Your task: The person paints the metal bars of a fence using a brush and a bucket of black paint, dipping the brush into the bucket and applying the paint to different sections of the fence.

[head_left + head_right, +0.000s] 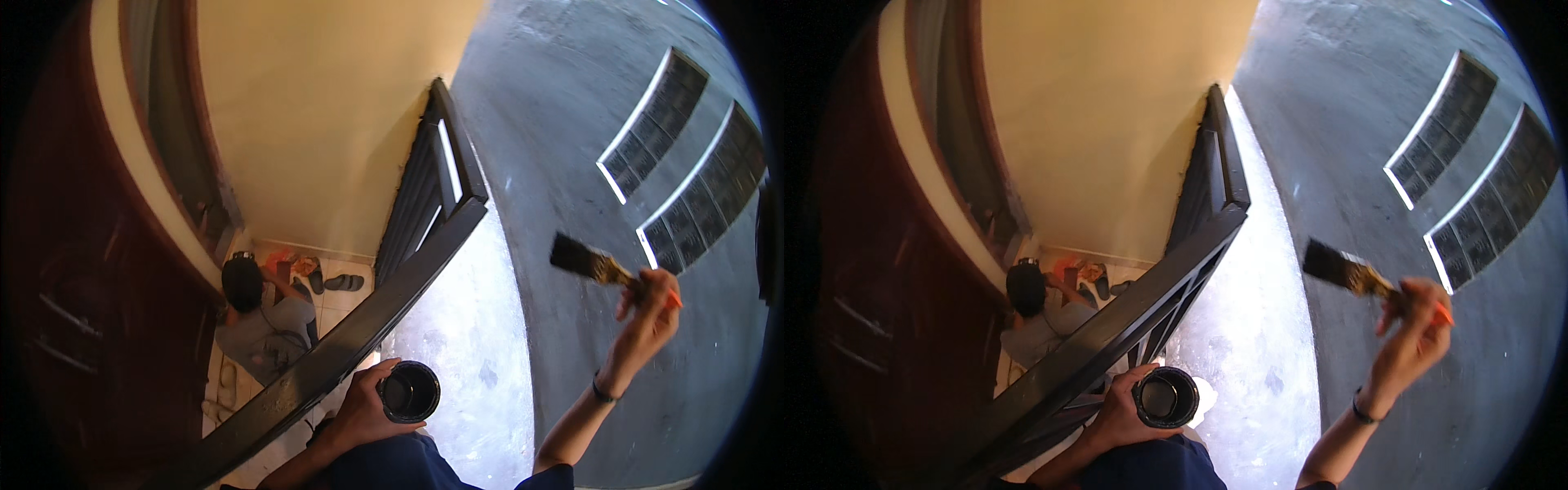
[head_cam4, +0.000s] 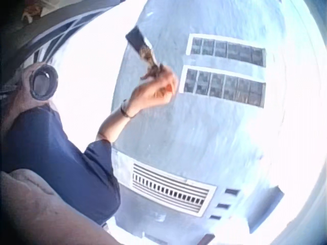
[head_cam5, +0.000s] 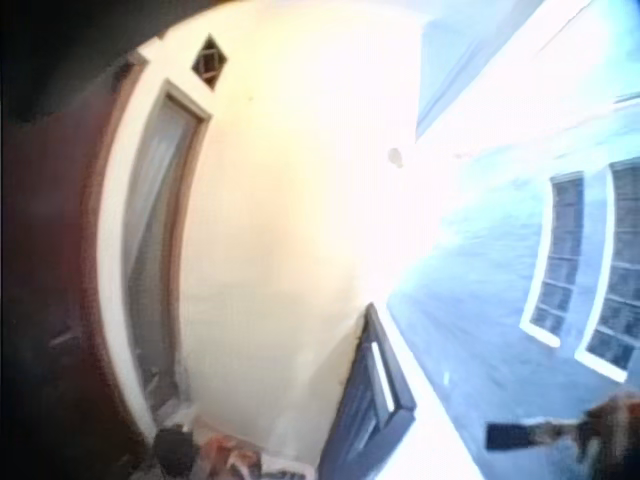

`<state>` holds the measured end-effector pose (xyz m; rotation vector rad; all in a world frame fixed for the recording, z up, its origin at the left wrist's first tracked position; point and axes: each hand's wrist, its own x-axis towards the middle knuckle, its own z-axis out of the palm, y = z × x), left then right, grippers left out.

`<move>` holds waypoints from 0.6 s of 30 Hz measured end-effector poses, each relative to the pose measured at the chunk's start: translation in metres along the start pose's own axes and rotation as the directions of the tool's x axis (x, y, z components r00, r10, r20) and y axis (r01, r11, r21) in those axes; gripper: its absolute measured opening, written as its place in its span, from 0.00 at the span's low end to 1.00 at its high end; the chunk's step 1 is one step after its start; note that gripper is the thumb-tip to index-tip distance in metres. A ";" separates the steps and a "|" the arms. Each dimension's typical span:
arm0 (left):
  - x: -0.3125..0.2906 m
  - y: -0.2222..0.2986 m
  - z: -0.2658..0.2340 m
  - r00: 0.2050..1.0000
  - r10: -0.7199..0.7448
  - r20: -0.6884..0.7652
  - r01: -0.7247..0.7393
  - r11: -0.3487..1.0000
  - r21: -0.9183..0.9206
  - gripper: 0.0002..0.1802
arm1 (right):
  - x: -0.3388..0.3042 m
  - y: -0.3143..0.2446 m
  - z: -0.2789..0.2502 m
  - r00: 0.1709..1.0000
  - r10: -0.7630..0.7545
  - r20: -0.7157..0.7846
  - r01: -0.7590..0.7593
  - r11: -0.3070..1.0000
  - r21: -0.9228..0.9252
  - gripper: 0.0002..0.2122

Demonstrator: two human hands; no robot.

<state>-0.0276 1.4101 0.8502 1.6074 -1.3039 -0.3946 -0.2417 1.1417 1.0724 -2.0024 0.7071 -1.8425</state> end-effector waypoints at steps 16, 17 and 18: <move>-0.011 -0.004 0.016 0.988 0.027 -0.151 -0.064 0.967 -0.248 0.56 | -0.030 0.070 0.080 0.984 0.152 0.095 -0.166 0.973 0.159 0.11; -0.009 -0.007 0.016 0.998 0.059 -0.035 -0.064 0.987 -0.149 0.62 | -0.048 0.077 0.073 0.978 0.178 0.111 -0.192 0.971 0.139 0.10; -0.008 -0.008 0.016 0.994 0.073 0.077 -0.070 0.997 -0.038 0.70 | -0.066 0.083 0.073 0.970 0.206 0.132 -0.223 0.966 0.131 0.10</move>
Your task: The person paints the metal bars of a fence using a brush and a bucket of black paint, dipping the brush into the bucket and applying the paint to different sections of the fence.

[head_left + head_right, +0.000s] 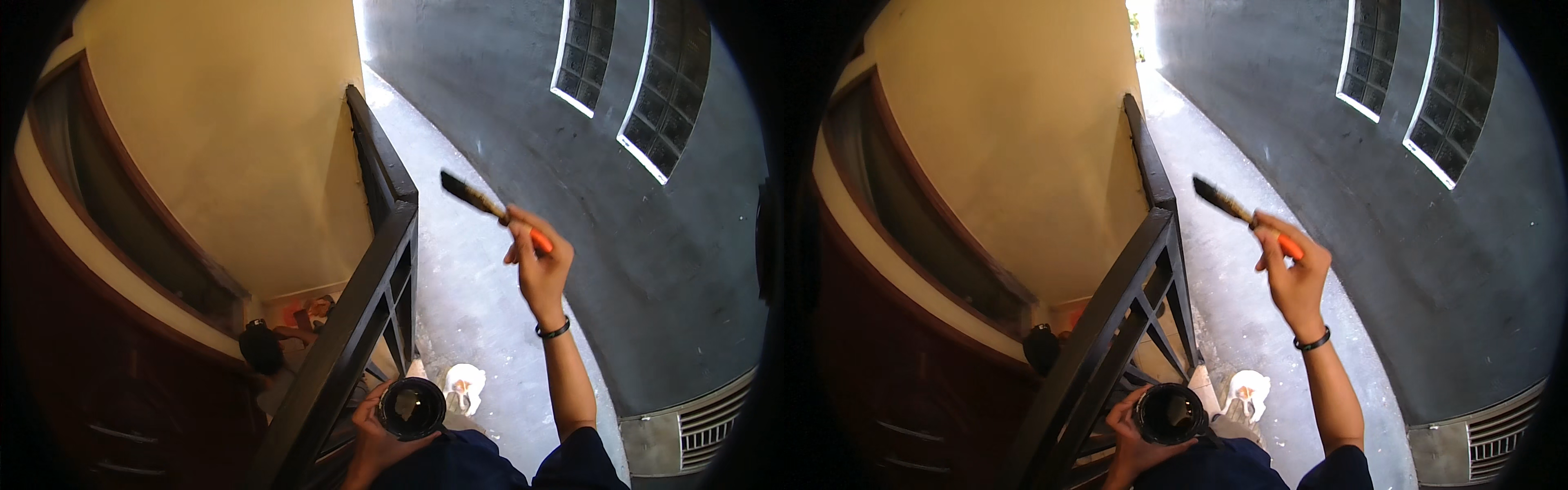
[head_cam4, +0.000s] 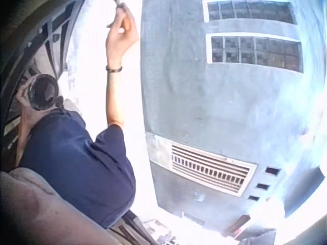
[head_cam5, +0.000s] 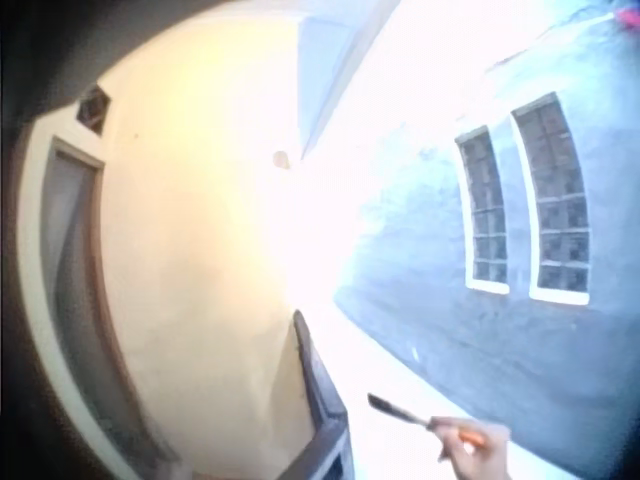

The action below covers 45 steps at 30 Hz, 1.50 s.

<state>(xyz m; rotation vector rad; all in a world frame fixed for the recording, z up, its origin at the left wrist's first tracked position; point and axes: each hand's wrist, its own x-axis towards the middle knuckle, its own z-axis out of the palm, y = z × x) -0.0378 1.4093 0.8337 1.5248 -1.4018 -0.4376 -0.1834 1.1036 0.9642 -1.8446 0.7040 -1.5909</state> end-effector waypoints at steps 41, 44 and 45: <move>0.050 -0.004 0.036 0.997 -0.071 -0.021 0.073 0.989 0.126 0.73 | -0.075 0.115 0.045 0.930 -0.278 0.240 0.286 0.958 0.003 0.16; 0.052 -0.005 0.035 0.999 -0.042 0.000 0.042 0.987 0.155 0.73 | -0.046 0.106 0.058 0.934 -0.302 0.193 0.305 0.952 0.012 0.16; 0.053 -0.005 0.034 0.999 -0.046 0.007 0.045 0.987 0.155 0.73 | -0.036 0.101 0.061 0.927 -0.342 0.156 0.340 0.939 0.044 0.16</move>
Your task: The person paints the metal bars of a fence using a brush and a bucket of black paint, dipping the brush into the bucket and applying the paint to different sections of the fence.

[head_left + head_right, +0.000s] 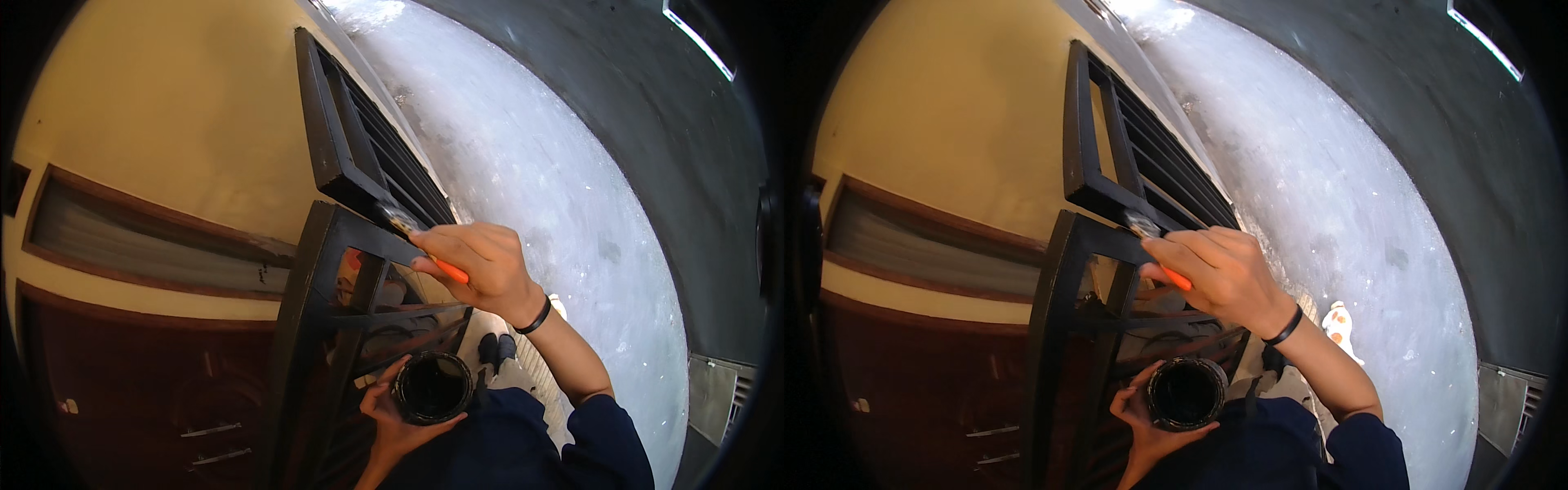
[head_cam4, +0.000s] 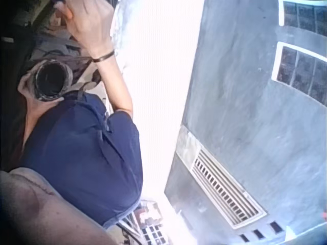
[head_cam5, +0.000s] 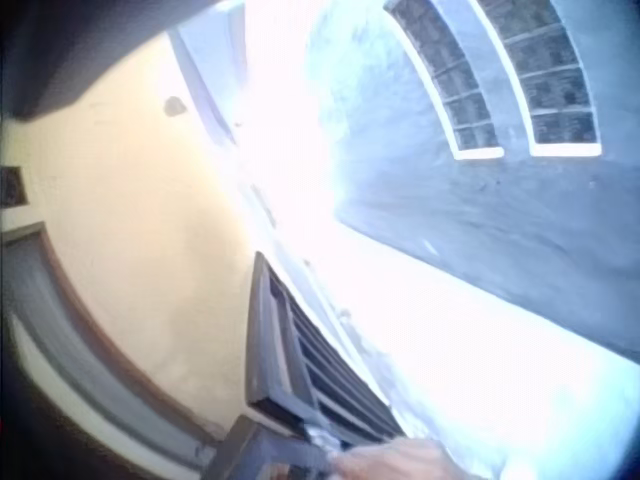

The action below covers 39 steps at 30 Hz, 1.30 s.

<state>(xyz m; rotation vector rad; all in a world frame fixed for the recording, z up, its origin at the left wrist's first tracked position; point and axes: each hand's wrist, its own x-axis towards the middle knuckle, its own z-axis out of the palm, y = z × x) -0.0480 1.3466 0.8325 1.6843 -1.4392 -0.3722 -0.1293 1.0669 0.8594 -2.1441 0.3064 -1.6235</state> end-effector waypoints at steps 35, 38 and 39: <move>-0.021 -0.017 0.002 0.999 -0.052 0.004 0.052 0.999 -0.003 0.73 | -0.038 0.024 0.019 0.971 0.211 0.114 -0.231 0.951 0.207 0.10; -0.015 -0.012 0.000 0.999 -0.050 0.021 0.049 0.998 0.035 0.73 | -0.014 0.025 0.025 0.976 0.199 0.088 -0.215 0.949 0.230 0.10; -0.016 -0.014 0.000 0.998 -0.052 0.024 0.052 0.998 0.036 0.73 | -0.010 0.024 0.026 0.981 0.184 0.058 -0.193 0.948 0.251 0.10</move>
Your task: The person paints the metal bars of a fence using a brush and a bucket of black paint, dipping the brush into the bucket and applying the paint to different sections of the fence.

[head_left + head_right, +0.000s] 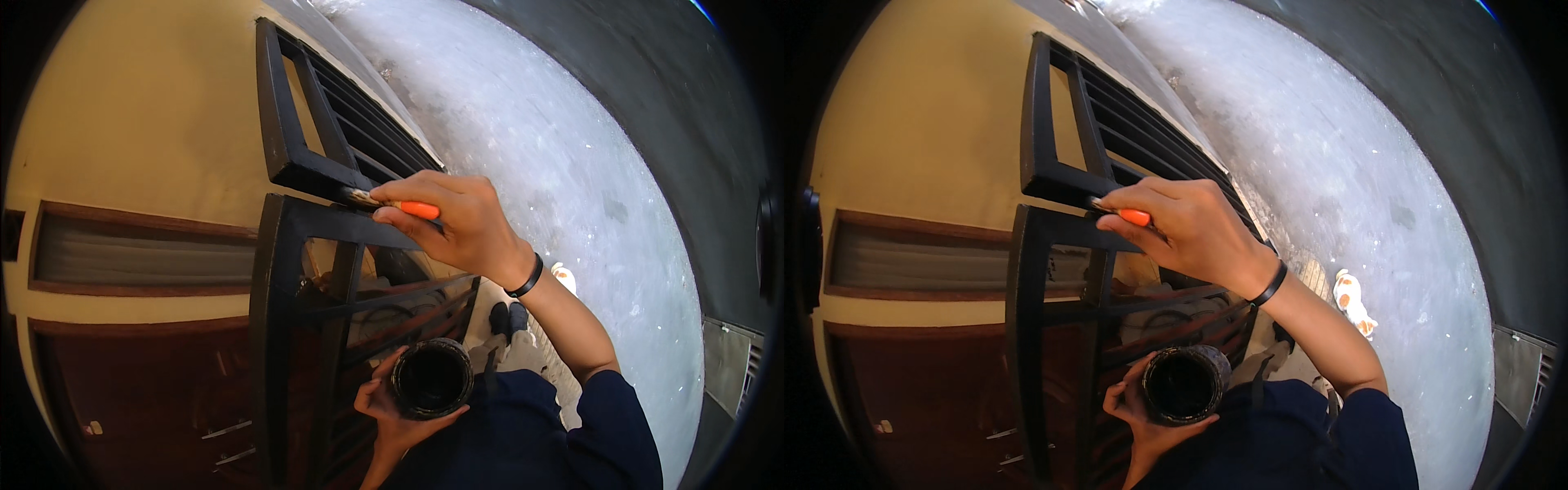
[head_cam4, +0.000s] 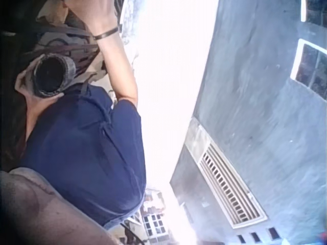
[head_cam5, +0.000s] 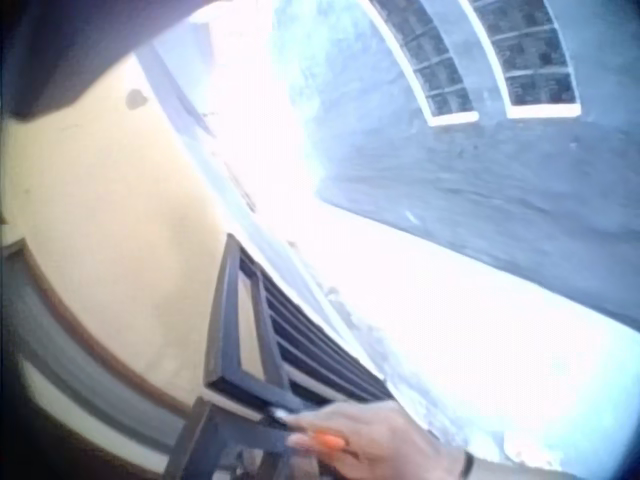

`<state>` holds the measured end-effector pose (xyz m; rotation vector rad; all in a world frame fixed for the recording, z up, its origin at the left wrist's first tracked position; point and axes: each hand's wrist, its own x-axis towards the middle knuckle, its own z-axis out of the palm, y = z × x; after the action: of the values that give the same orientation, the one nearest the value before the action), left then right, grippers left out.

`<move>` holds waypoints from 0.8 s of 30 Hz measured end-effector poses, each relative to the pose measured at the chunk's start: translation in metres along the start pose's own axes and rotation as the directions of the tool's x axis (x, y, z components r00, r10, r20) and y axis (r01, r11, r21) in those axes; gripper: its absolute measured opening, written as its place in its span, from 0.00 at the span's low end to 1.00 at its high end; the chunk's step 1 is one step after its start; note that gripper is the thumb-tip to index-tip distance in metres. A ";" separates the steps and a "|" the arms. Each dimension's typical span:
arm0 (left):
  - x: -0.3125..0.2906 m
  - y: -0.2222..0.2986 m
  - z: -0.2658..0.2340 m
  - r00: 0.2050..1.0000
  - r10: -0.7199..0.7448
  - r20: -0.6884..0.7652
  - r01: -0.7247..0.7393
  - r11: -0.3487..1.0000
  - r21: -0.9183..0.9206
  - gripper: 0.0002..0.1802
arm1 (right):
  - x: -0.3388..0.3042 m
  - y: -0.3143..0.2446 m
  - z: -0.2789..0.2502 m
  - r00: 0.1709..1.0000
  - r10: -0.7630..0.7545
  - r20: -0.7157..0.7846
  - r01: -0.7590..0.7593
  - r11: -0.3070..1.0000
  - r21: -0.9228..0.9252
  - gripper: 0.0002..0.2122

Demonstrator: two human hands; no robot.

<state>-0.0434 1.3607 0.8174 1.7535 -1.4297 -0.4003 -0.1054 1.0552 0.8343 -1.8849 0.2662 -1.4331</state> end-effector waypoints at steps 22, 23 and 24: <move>-0.008 -0.006 0.001 0.999 -0.033 0.023 0.033 0.999 -0.008 0.76 | -0.089 0.022 0.010 0.976 0.182 -0.119 -0.169 0.980 0.109 0.10; -0.007 -0.005 0.000 0.999 -0.026 0.034 0.026 1.000 0.004 0.77 | -0.100 0.027 0.009 0.971 0.218 -0.097 -0.209 0.974 0.091 0.11; -0.005 -0.003 0.000 0.999 -0.025 0.026 0.025 1.000 0.009 0.77 | -0.108 0.032 0.004 0.973 0.212 -0.094 -0.203 0.974 0.097 0.11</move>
<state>-0.0426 1.3656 0.8135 1.7804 -1.4308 -0.4330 -0.1314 1.0955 0.7319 -1.6630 0.4318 -1.3790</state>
